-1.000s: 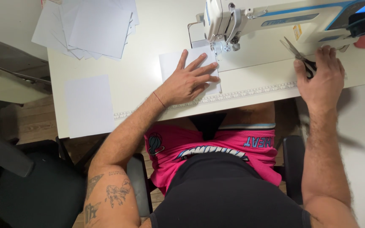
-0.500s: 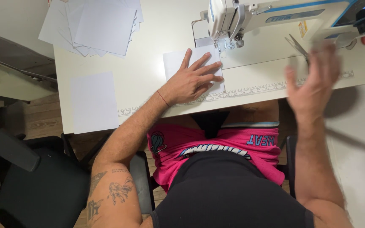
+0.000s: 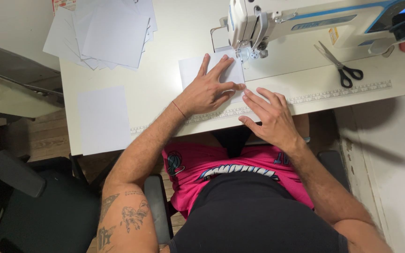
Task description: Folding and cutting paper sheets using scissors at a sewing station
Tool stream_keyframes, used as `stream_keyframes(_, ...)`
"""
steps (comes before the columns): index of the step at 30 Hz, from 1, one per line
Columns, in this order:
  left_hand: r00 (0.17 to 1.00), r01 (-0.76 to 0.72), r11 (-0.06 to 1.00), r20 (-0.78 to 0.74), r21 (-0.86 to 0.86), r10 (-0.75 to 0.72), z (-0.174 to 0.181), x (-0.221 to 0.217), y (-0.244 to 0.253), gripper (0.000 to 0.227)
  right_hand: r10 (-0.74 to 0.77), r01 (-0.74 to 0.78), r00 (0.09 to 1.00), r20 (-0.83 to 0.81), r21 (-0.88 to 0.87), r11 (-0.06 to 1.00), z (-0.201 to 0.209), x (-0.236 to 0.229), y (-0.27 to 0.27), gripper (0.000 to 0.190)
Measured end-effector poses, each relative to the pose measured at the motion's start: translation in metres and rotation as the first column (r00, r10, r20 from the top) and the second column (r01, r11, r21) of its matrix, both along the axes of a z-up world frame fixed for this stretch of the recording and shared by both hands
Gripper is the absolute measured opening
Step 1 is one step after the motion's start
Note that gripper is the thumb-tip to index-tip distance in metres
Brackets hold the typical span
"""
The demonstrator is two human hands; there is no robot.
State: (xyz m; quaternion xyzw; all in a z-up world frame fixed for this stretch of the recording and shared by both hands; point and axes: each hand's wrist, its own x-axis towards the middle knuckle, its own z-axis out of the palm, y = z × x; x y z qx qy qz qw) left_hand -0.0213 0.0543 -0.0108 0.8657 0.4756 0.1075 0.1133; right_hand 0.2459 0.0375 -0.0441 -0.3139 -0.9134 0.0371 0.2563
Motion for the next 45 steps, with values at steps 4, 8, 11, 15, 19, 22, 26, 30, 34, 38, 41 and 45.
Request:
stream_keyframes(4, 1.0, 0.001, 1.0, 0.002, -0.001, -0.001, 0.002, -0.001, 0.005, 0.033, -0.011, 0.011, 1.0, 0.004, -0.004, 1.0, 0.005, -0.003, 0.002, 0.053)
stream_keyframes(8, 0.997, 0.061, 0.998, 0.041, -0.015, -0.061, 0.007, -0.002, 0.007, 0.035, -0.022, 0.021, 1.0, 0.017, 0.049, 0.999, 0.018, -0.008, -0.002, 0.05)
stream_keyframes(11, 0.99, 0.123, 0.992, 0.068, -0.004, -0.122, 0.005, -0.004, 0.013, 0.038, -0.034, 0.032, 0.999, 0.024, 0.076, 0.997, 0.024, -0.01, 0.0, 0.047)
stream_keyframes(15, 0.991, 0.118, 0.993, 0.06, -0.019, -0.116, 0.006, -0.005, 0.013, 0.039, -0.044, 0.041, 0.999, 0.028, 0.087, 0.995, 0.024, -0.013, 0.0, 0.046)
stream_keyframes(19, 0.988, 0.129, 0.992, 0.085, 0.004, -0.129, 0.004, -0.008, 0.02, 0.037, -0.056, 0.053, 0.998, 0.03, 0.083, 0.995, 0.024, -0.016, 0.005, 0.047)
stream_keyframes(22, 0.987, 0.121, 0.993, 0.1, 0.013, -0.122, 0.005, -0.009, 0.025, 0.036, -0.066, 0.063, 0.997, 0.049, 0.06, 0.996, 0.024, -0.017, 0.01, 0.05)
stream_keyframes(26, 0.986, 0.123, 0.992, 0.111, 0.005, -0.123, 0.005, -0.011, 0.03, 0.035, -0.074, 0.07, 0.996, 0.054, 0.061, 0.996, 0.025, -0.02, 0.013, 0.05)
stream_keyframes(30, 0.983, 0.123, 0.992, 0.136, 0.003, -0.123, 0.004, -0.013, 0.032, 0.035, -0.072, 0.07, 0.995, 0.076, 0.025, 0.997, 0.025, -0.022, 0.015, 0.054)
stream_keyframes(34, 0.981, 0.13, 0.991, 0.138, 0.026, -0.133, 0.002, -0.016, 0.039, 0.032, -0.076, 0.074, 0.994, 0.079, 0.016, 0.997, 0.025, -0.025, 0.021, 0.056)
stream_keyframes(38, 0.982, 0.13, 0.991, 0.135, 0.022, -0.132, 0.002, -0.018, 0.043, 0.033, -0.076, 0.073, 0.994, 0.077, 0.049, 0.996, 0.024, -0.026, 0.026, 0.051)
stream_keyframes(41, 0.981, 0.129, 0.991, 0.142, 0.033, -0.133, 0.0, -0.021, 0.046, 0.031, -0.085, 0.081, 0.993, 0.085, 0.048, 0.996, 0.023, -0.029, 0.028, 0.052)
stream_keyframes(45, 0.975, 0.126, 0.992, 0.179, 0.025, -0.128, 0.002, -0.021, 0.048, 0.024, -0.089, 0.085, 0.993, 0.079, 0.055, 0.995, 0.021, -0.03, 0.031, 0.049)
